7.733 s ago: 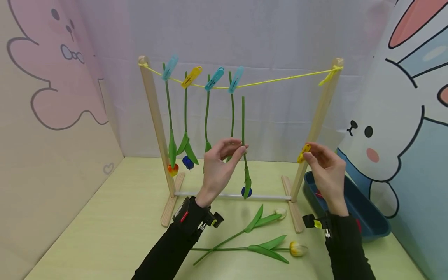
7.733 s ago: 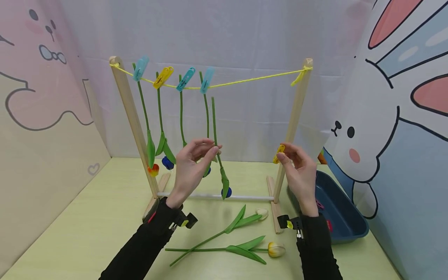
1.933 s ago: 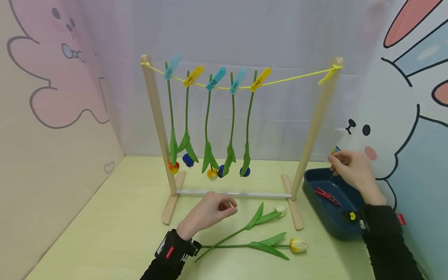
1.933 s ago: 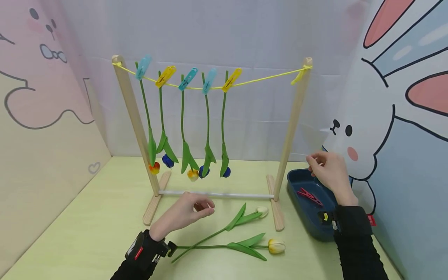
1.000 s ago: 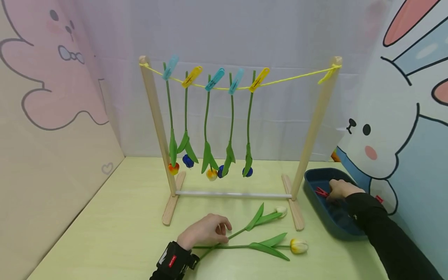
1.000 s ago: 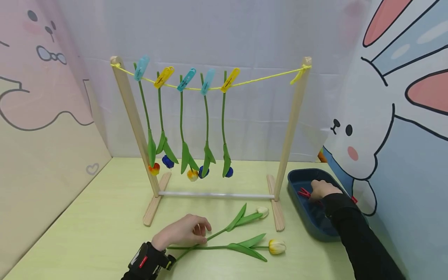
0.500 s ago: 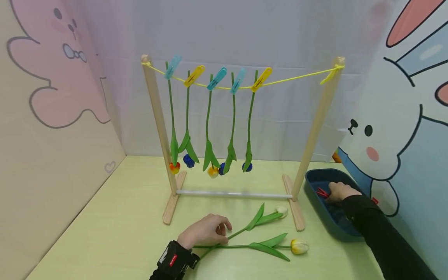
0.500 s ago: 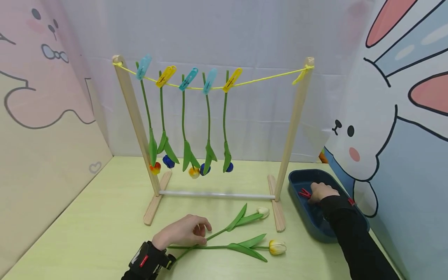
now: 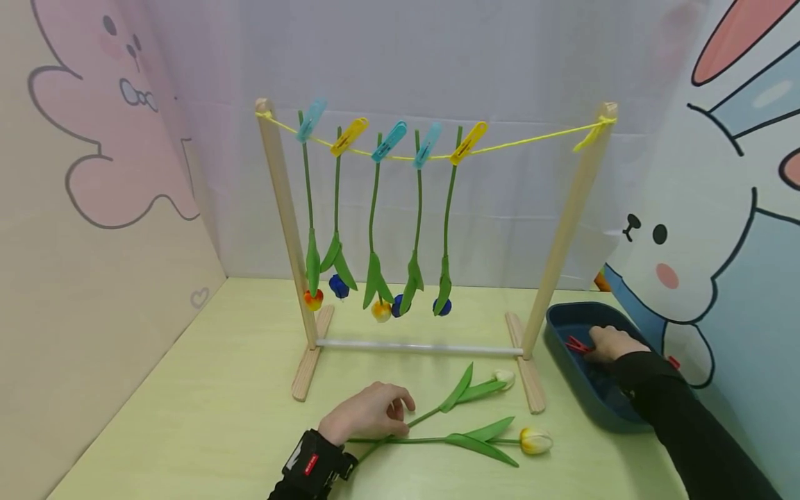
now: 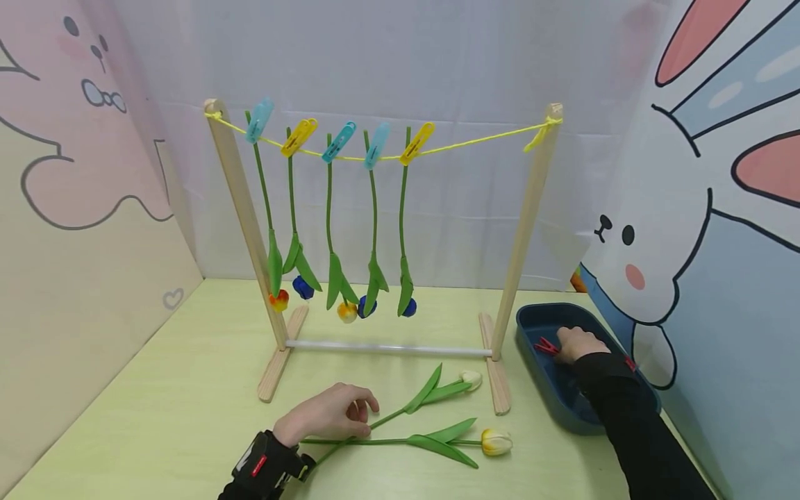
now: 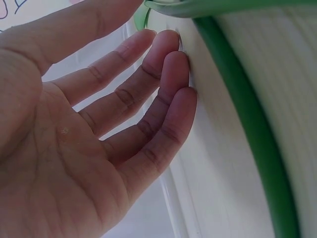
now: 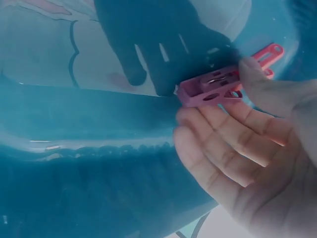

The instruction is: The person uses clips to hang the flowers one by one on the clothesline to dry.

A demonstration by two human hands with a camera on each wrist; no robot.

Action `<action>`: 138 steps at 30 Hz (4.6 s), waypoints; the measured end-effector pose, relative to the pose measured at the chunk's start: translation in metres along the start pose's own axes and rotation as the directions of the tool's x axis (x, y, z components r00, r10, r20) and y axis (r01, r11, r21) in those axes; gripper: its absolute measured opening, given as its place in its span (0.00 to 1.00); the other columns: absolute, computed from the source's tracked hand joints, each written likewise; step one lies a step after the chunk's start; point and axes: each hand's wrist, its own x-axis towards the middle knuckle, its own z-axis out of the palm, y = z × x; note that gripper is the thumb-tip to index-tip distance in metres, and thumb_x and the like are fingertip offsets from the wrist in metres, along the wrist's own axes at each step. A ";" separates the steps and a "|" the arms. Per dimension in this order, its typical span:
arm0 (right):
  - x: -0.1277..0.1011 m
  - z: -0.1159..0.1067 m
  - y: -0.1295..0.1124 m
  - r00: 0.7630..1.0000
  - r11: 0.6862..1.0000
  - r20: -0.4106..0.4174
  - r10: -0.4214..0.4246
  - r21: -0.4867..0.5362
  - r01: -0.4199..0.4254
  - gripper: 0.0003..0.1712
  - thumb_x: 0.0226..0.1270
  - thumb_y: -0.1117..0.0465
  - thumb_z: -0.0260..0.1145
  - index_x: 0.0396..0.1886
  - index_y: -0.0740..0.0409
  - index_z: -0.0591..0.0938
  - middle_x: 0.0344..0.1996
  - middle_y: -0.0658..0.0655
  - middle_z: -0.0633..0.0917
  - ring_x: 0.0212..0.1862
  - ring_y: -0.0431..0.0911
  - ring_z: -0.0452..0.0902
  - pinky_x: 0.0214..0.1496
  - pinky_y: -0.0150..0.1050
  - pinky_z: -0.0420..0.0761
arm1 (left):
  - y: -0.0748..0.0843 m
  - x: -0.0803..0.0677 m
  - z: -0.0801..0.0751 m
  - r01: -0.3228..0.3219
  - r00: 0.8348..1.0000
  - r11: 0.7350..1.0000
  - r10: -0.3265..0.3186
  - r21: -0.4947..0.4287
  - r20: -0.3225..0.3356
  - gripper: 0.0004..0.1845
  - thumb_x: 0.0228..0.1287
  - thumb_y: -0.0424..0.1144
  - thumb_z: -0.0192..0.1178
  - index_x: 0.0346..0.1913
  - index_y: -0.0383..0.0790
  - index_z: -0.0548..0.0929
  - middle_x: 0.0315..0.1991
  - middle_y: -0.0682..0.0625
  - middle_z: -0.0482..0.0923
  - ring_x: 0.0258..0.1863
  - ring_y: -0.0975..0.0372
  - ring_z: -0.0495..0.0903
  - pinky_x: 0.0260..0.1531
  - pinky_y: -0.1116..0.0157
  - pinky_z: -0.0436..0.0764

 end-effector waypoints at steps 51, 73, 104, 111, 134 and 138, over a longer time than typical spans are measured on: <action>-0.056 -0.029 -0.016 0.967 0.911 -0.103 -0.233 0.323 0.254 0.16 0.79 0.63 0.55 0.53 0.76 0.74 0.35 0.58 0.84 0.30 0.39 0.77 0.33 0.34 0.80 | 0.003 0.000 0.001 0.009 1.000 1.000 -0.009 0.010 -0.013 0.08 0.60 0.36 0.70 0.41 0.39 0.86 0.27 0.57 0.79 0.27 0.70 0.73 0.32 0.72 0.74; -0.068 0.002 -0.105 0.833 0.661 -0.396 -0.386 0.512 0.549 0.14 0.83 0.64 0.46 0.55 0.73 0.67 0.30 0.54 0.71 0.28 0.44 0.68 0.29 0.34 0.69 | 0.006 0.004 0.008 0.012 0.998 0.995 -0.006 0.099 -0.056 0.06 0.57 0.34 0.73 0.37 0.40 0.86 0.24 0.57 0.76 0.24 0.70 0.71 0.27 0.72 0.73; -0.051 0.026 -0.148 0.670 0.266 -0.551 -0.499 0.638 0.723 0.21 0.82 0.70 0.43 0.68 0.52 0.68 0.38 0.49 0.73 0.35 0.45 0.72 0.42 0.27 0.81 | 0.007 -0.001 0.006 0.002 0.965 0.928 0.096 0.374 -0.243 0.04 0.59 0.31 0.70 0.38 0.38 0.90 0.32 0.52 0.85 0.34 0.63 0.79 0.35 0.67 0.78; -0.053 0.023 -0.151 0.776 0.310 -0.456 -0.436 0.734 0.605 0.24 0.85 0.60 0.41 0.70 0.73 0.58 0.44 0.50 0.69 0.36 0.45 0.70 0.44 0.30 0.79 | 0.004 -0.001 0.008 -0.018 0.943 0.910 0.153 0.414 -0.295 0.02 0.61 0.30 0.69 0.33 0.39 0.90 0.30 0.53 0.83 0.31 0.65 0.78 0.32 0.70 0.77; -0.055 0.023 -0.154 0.637 0.234 -0.733 -0.238 0.594 0.770 0.17 0.84 0.62 0.41 0.48 0.50 0.78 0.26 0.56 0.65 0.29 0.45 0.69 0.34 0.31 0.75 | 0.020 0.003 0.009 0.101 0.809 0.779 0.297 0.618 -0.508 0.09 0.58 0.39 0.74 0.22 0.46 0.87 0.19 0.57 0.78 0.22 0.65 0.69 0.30 0.71 0.63; -0.055 0.024 -0.154 0.595 0.232 -0.782 -0.184 0.554 0.800 0.14 0.82 0.66 0.46 0.45 0.60 0.80 0.27 0.51 0.73 0.32 0.42 0.71 0.37 0.29 0.75 | 0.022 0.004 0.009 0.118 0.792 0.758 0.317 0.641 -0.521 0.10 0.58 0.41 0.73 0.21 0.49 0.87 0.15 0.59 0.78 0.18 0.68 0.70 0.31 0.70 0.63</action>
